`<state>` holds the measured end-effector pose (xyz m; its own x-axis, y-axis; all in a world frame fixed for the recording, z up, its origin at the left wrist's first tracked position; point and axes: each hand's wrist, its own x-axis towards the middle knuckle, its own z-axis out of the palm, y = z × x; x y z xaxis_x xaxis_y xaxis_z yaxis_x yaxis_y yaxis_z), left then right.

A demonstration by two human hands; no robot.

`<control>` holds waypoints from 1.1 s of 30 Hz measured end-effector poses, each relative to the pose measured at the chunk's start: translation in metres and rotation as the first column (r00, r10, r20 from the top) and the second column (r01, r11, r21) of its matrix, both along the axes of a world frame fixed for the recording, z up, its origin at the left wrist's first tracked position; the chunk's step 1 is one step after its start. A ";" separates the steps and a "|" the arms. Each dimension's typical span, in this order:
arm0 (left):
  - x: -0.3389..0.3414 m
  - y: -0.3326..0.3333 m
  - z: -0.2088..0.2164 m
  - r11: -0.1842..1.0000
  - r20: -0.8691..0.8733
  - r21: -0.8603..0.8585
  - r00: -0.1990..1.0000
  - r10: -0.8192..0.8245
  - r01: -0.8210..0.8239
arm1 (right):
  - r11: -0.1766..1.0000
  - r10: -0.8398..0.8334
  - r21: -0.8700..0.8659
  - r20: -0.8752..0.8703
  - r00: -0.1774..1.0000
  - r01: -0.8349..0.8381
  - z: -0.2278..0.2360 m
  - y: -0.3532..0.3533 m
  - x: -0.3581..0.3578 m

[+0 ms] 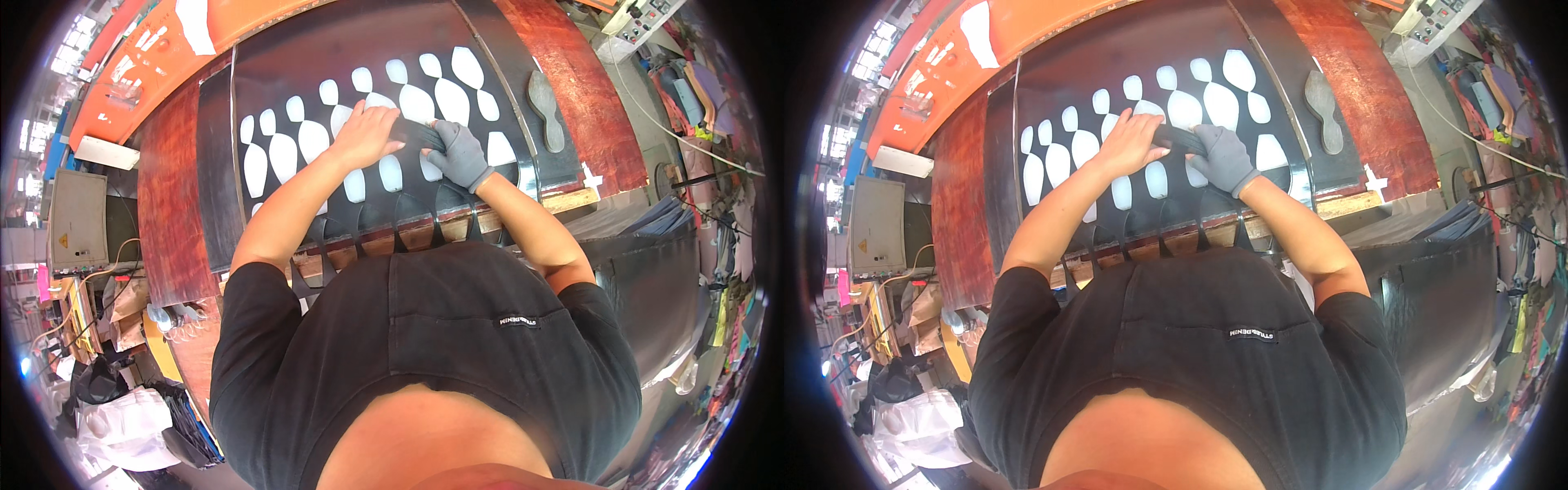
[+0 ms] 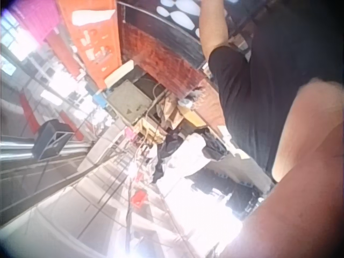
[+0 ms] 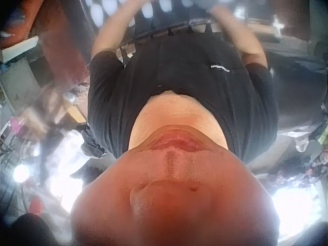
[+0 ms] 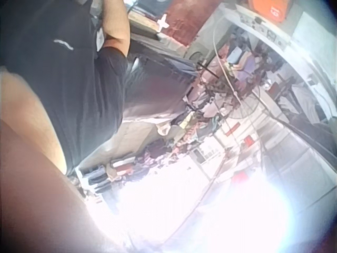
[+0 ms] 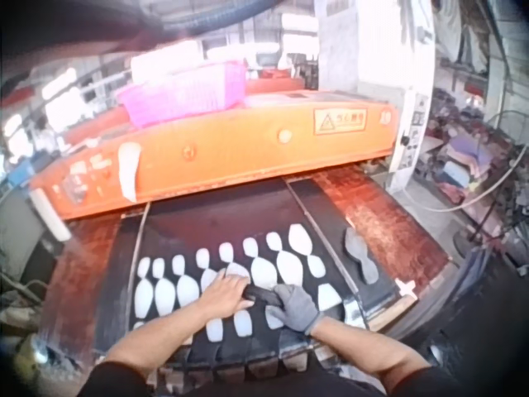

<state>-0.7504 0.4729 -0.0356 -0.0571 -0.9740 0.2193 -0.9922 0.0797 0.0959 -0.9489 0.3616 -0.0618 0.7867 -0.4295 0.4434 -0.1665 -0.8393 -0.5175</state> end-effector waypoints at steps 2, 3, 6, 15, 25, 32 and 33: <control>-0.001 0.003 -0.001 0.996 0.003 0.093 1.000 -0.004 0.004 | 0.999 -0.032 -0.001 0.052 0.998 0.032 0.001 -0.003 -0.003; -0.003 0.005 -0.001 0.998 0.000 0.067 1.000 0.000 0.000 | 0.999 -0.053 -0.009 0.084 0.995 0.053 0.002 -0.004 -0.006; -0.007 0.002 0.002 1.000 0.012 0.010 1.000 0.006 -0.006 | 0.998 -0.040 -0.047 0.086 0.995 0.044 0.007 -0.002 -0.011; -0.011 0.030 0.019 0.999 -0.126 -0.005 0.991 0.041 -0.042 | 0.972 0.030 0.227 0.163 0.986 -0.067 -0.008 -0.015 -0.012; 0.168 0.226 0.024 0.392 -0.836 0.238 0.018 0.548 -0.889 | 0.963 -0.101 -0.240 0.090 0.991 0.120 -0.030 -0.010 -0.025; 0.304 0.394 -0.024 0.124 -0.801 0.438 -0.324 0.502 -0.890 | 0.935 -0.096 -0.344 -0.001 0.995 0.090 -0.019 -0.007 -0.020; 0.318 0.408 -0.038 0.054 -0.698 0.432 -0.296 0.652 -0.900 | 0.938 -0.111 -0.335 -0.054 0.992 0.087 -0.011 -0.002 -0.016</control>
